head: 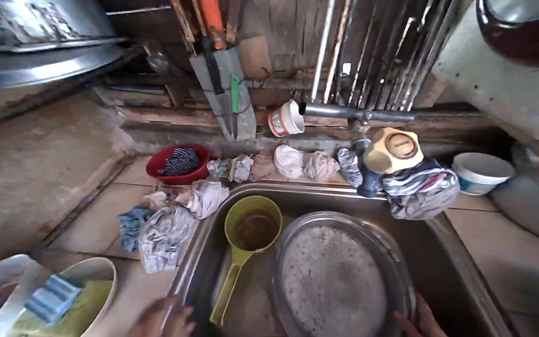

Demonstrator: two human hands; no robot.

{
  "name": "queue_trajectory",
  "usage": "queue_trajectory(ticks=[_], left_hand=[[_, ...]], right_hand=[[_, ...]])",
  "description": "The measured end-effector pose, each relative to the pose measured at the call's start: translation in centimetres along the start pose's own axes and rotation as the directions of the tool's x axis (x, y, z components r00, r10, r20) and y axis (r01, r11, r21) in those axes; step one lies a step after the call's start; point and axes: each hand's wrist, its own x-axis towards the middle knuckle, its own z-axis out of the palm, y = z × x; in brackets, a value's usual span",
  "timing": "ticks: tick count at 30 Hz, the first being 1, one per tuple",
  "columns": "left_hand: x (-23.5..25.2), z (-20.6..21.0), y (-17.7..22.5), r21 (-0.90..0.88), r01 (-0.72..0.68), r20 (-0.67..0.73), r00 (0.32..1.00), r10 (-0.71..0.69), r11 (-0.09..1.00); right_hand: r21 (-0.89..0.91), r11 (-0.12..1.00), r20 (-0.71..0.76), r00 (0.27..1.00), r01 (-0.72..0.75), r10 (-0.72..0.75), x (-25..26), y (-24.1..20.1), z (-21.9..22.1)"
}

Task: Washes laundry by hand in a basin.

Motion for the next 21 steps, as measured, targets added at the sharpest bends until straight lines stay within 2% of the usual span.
queue_trajectory(ticks=[2, 4, 6, 8, 10, 13, 16, 18, 21], left_hand=[[1.8, 1.6, 5.3, -0.191, -0.175, 0.012, 0.983, 0.181, 0.966], [3.8, 5.4, 9.3, -0.254, -0.290, 0.096, 0.942, 0.323, 0.923], [6.0, 10.6, 10.8, -0.202, -0.344, 0.148, 0.915, 0.375, 0.917], [8.9, 14.8, 11.3, -0.150, -0.341, 0.162, 0.918, 0.363, 0.928], [12.5, 16.3, 12.5, -0.127, -0.329, 0.218, 0.911, 0.350, 0.936], [17.1, 17.1, 15.1, -0.040, -0.443, 0.253, 0.863, 0.438, 0.896], [20.3, 20.0, 18.3, -0.087, -0.567, 0.096, 0.814, 0.574, 0.819], [21.3, 21.4, 21.7, -0.162, -0.575, 0.015, 0.811, 0.584, 0.802], [20.1, 22.8, 27.7, -0.307, -0.550, -0.021, 0.820, 0.572, 0.777]], right_hand=[[0.068, 0.997, 0.050, 0.998, -0.044, 0.040, 0.1, -0.3, 0.0], [0.068, 0.996, 0.055, 0.997, -0.050, 0.046, 0.4, -0.6, -0.1], [0.032, 0.996, 0.014, 0.996, -0.086, 0.085, 0.7, -1.3, -0.2], [0.010, 0.995, -0.023, 0.995, -0.098, 0.099, 1.0, -1.4, -0.4], [0.042, 0.995, 0.010, 0.996, -0.087, 0.087, 1.3, -1.1, -0.8], [0.144, 0.985, 0.052, 0.995, -0.092, 0.086, 1.3, -0.8, -1.0], [0.207, 0.971, 0.053, 0.992, -0.121, 0.112, 1.3, -1.1, -0.7], [0.203, 0.972, 0.036, 0.993, -0.121, 0.117, 1.4, -1.3, -0.7], [0.169, 0.981, -0.004, 0.996, -0.092, 0.094, 1.6, -1.3, -0.9]])
